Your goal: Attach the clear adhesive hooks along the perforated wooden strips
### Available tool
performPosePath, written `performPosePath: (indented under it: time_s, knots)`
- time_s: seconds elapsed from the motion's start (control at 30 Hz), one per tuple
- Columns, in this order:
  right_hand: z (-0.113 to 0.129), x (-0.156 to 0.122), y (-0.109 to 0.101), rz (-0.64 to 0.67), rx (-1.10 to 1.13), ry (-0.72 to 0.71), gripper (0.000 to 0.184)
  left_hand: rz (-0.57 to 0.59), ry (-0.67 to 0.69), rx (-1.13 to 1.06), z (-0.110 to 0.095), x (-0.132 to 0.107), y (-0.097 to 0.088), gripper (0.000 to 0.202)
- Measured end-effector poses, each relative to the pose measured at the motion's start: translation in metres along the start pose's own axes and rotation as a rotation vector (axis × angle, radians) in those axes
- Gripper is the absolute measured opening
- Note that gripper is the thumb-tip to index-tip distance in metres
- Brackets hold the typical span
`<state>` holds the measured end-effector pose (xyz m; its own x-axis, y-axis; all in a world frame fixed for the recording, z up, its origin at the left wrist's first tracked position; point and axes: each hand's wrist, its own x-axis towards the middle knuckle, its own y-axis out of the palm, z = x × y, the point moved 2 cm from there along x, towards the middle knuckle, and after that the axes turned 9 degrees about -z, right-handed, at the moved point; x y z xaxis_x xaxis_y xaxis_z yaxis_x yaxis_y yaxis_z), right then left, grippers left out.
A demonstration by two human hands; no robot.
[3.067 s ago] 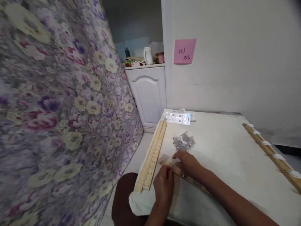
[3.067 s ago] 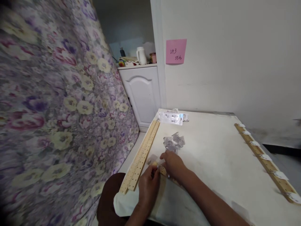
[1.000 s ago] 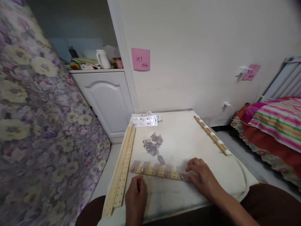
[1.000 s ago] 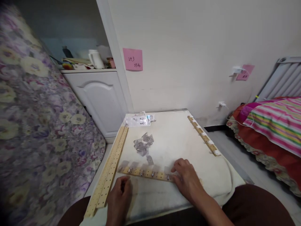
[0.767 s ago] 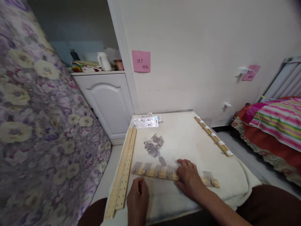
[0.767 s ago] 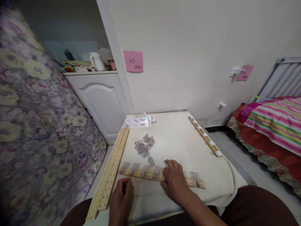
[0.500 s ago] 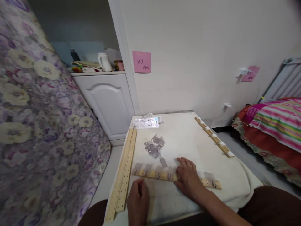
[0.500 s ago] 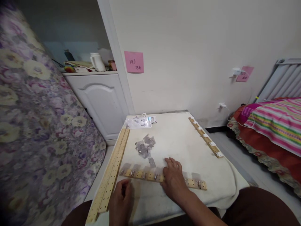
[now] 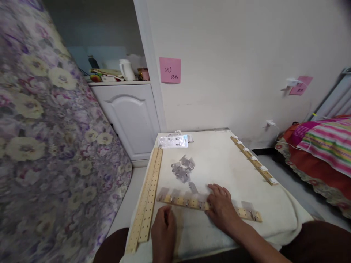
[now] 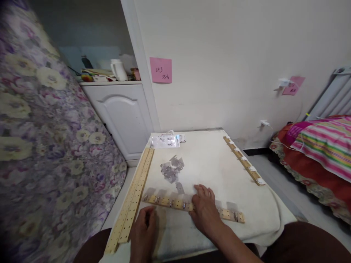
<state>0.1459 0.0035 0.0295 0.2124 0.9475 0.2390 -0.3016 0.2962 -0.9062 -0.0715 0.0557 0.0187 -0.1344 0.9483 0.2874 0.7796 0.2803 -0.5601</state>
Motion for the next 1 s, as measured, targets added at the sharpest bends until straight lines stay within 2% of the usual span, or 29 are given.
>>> performPosePath:
  time_s: [0.3, 0.47, 0.57, 0.67, 0.73, 1.0]
  knots:
    - [0.001, -0.008, -0.011, -0.066, 0.003, -0.028, 0.024, -0.004, 0.038, -0.008, 0.005, -0.001, -0.001, 0.025]
    - [0.008, -0.014, -0.006, -0.057, 0.012, -0.062, 0.032, 0.124, 0.163, -0.109, 0.008, -0.032, 0.011, 0.020]
    - [0.007, -0.015, -0.001, -0.040, 0.010, -0.068, 0.033, 0.143, 0.228, -0.157, 0.002, -0.053, 0.024, 0.022]
    - [0.005, -0.015, 0.002, -0.040, 0.008, -0.074, 0.033, 0.290, 0.283, -0.071, -0.010, -0.061, 0.036, 0.031]
    - [0.005, -0.014, 0.002, -0.036, 0.010, -0.076, 0.031, 0.345, 0.309, 0.008, -0.018, -0.060, 0.042, 0.037]
    - [0.002, -0.013, 0.010, -0.047, -0.010, -0.094, 0.031, 0.390, 0.338, 0.212, -0.031, -0.052, 0.054, 0.039]
